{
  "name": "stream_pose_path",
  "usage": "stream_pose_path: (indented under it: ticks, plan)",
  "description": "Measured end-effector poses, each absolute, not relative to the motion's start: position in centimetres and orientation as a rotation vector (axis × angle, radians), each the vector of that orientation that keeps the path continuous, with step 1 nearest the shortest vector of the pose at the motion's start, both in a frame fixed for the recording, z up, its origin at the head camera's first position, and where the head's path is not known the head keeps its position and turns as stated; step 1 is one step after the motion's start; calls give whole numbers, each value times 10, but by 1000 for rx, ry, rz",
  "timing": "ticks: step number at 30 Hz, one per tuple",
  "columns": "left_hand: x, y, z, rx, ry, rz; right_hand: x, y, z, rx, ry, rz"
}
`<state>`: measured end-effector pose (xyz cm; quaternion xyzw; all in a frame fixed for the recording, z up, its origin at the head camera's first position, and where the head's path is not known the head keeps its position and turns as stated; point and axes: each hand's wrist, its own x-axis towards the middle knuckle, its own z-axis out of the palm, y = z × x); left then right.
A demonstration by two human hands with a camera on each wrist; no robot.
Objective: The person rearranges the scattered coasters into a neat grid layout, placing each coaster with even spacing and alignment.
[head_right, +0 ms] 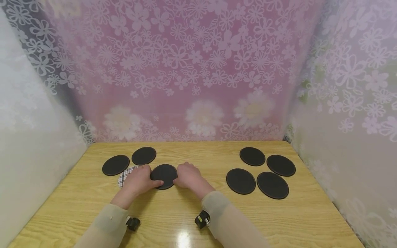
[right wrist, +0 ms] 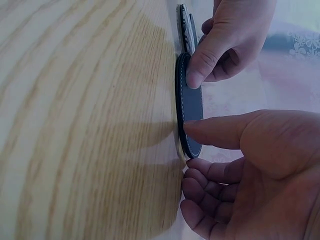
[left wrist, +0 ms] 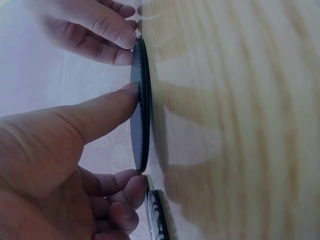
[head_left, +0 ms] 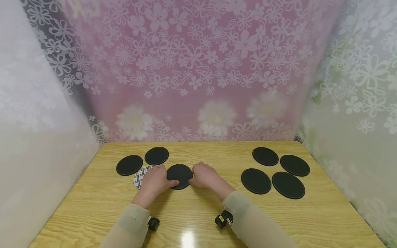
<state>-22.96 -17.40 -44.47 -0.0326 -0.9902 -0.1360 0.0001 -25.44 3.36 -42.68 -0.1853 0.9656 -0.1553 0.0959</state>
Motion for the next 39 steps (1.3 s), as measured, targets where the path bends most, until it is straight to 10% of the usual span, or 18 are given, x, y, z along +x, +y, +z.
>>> stream_pose_path:
  ticks: [39]
  plan:
    - [-231,-147,-443,-45,-3051,-621,-261,58,-441,-243,2906,-865]
